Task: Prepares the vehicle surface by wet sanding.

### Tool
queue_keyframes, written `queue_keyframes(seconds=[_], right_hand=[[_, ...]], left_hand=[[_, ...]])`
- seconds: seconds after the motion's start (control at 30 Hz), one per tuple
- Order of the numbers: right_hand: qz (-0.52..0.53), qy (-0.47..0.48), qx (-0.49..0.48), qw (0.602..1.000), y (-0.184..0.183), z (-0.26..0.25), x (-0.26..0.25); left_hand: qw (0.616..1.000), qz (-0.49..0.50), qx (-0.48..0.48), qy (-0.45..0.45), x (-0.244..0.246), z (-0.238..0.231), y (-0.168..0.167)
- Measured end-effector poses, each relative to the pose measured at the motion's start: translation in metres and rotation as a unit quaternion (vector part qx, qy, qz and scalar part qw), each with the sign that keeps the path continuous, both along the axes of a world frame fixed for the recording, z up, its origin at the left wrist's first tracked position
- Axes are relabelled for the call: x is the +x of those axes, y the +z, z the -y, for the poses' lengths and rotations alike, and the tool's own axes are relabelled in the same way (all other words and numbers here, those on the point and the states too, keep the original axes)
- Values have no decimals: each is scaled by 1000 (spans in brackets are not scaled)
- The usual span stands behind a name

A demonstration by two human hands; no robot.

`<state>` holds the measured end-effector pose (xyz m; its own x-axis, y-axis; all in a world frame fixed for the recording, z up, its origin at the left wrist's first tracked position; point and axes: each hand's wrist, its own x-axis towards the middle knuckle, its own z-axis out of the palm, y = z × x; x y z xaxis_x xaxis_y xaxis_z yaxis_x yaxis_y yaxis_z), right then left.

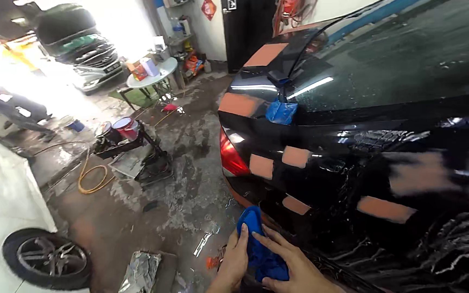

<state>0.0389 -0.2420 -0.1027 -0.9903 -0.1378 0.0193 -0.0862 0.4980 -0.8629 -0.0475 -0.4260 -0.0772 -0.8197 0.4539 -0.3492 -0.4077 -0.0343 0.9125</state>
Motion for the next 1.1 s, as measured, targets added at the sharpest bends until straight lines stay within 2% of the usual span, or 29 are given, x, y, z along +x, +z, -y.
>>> queue_keyframes(seconds=[0.17,0.37,0.47,0.57,0.63,0.7,0.9,1.0,1.1], right_hand=[[5,-177,-26,984,-4,38,-15],[37,-353,-65,933,1,109,-31],[52,-434,-111,892,9,134,-29],[50,-539,-154,826,9,150,-22],[30,-597,-168,784,9,159,-14],[9,-619,-172,767,14,168,-3],[31,-616,-98,781,22,195,33],[108,-614,-34,781,29,214,47],[197,-590,-17,783,38,224,54]], left_hand=[[984,45,17,-172,-71,16,-10],[942,49,-2,-331,-128,28,-14],[912,19,-1,-409,-132,29,-9],[887,1,9,-461,-125,28,-6],[882,9,12,-472,-115,29,-7],[887,28,19,-460,-102,30,-10],[906,45,24,-420,-58,38,-6],[912,87,6,-402,-41,52,-1],[925,107,-13,-364,-27,65,-1]])
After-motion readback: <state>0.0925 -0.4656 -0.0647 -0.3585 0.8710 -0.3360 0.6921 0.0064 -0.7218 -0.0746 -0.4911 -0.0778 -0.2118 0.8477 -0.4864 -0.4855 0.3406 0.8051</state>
